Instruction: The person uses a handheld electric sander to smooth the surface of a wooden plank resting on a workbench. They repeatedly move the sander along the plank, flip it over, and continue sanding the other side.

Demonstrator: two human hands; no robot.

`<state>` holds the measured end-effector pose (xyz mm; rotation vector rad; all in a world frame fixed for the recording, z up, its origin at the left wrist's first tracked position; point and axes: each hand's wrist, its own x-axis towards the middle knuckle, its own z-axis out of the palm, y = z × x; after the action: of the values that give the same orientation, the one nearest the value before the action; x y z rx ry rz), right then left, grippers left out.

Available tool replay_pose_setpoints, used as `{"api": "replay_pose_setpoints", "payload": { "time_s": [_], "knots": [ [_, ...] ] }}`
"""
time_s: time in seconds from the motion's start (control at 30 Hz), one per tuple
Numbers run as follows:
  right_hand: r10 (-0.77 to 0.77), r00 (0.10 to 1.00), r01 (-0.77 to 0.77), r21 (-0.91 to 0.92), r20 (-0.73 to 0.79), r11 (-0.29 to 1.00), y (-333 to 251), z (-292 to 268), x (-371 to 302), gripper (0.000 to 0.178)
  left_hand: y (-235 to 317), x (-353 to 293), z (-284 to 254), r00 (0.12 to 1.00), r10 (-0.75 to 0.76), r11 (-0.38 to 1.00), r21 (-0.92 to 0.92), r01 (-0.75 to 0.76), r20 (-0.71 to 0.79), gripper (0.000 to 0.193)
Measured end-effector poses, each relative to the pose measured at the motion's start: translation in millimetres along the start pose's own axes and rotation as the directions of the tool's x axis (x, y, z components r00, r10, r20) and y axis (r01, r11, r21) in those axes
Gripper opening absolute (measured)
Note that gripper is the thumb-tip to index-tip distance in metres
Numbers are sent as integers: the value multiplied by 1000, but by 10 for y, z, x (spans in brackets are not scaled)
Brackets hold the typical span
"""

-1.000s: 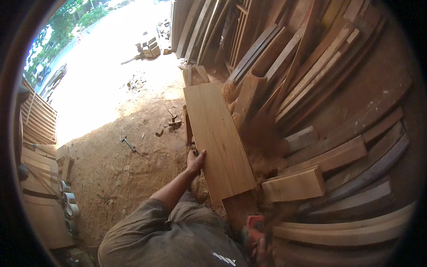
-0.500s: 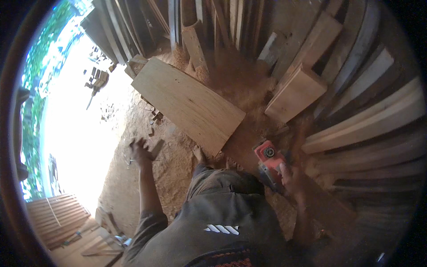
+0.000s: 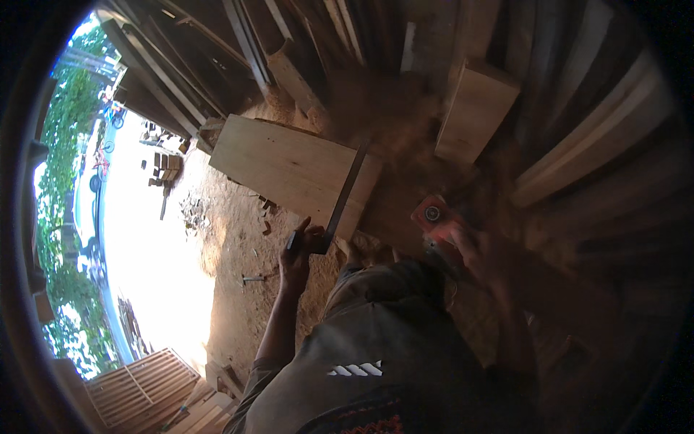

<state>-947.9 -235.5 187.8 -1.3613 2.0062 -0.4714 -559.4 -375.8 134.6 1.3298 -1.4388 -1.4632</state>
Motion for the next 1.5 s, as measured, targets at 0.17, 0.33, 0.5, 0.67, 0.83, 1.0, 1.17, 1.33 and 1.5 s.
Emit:
{"api": "replay_pose_setpoints", "payload": {
  "time_s": [0.17, 0.33, 0.5, 0.67, 0.83, 1.0, 1.17, 1.33, 1.5],
  "knots": [
    [100, 992, -101, 15, 77, 995, -3, 2, 54, 52, -269, 52, 9, 1000, 13, 999, -32, -12, 28, 42],
    [47, 967, -98, 194, 249, 976, 147, -82, 35, 52, -249, 20, -13, 997, 48, 989, 134, -55, 54, 34],
    [77, 977, -171, 508, 200, 844, 353, 184, 79, 40, -304, 69, -24, 992, 105, 956, 267, -121, 72, 29],
    [26, 974, -107, 354, 226, 929, 280, 164, 220, 36, -328, 141, -21, 995, 88, 963, 253, -95, 41, 27],
    [-193, 947, 156, 160, 256, 975, -181, 224, 460, 39, -279, 84, -20, 996, 43, 999, 7, -43, -72, 25],
    [-144, 895, -5, 333, 423, 943, -728, 541, 904, 43, -243, -521, -486, 866, -90, 958, -281, -59, -491, 26],
    [-128, 845, -53, 320, 519, 946, -1631, 785, 1461, 41, -212, -1452, -811, 433, -114, 993, -116, 24, -894, 25],
    [-517, 722, 380, 360, 461, 852, -3052, 1800, 2805, 52, -750, -1136, -882, 408, -258, 965, -210, 158, -876, 17],
    [-479, 685, 136, 550, 549, 824, -2993, 1829, 2934, 45, -1027, 161, -558, 641, -286, 957, -181, 227, -712, 22]
  ]
}}
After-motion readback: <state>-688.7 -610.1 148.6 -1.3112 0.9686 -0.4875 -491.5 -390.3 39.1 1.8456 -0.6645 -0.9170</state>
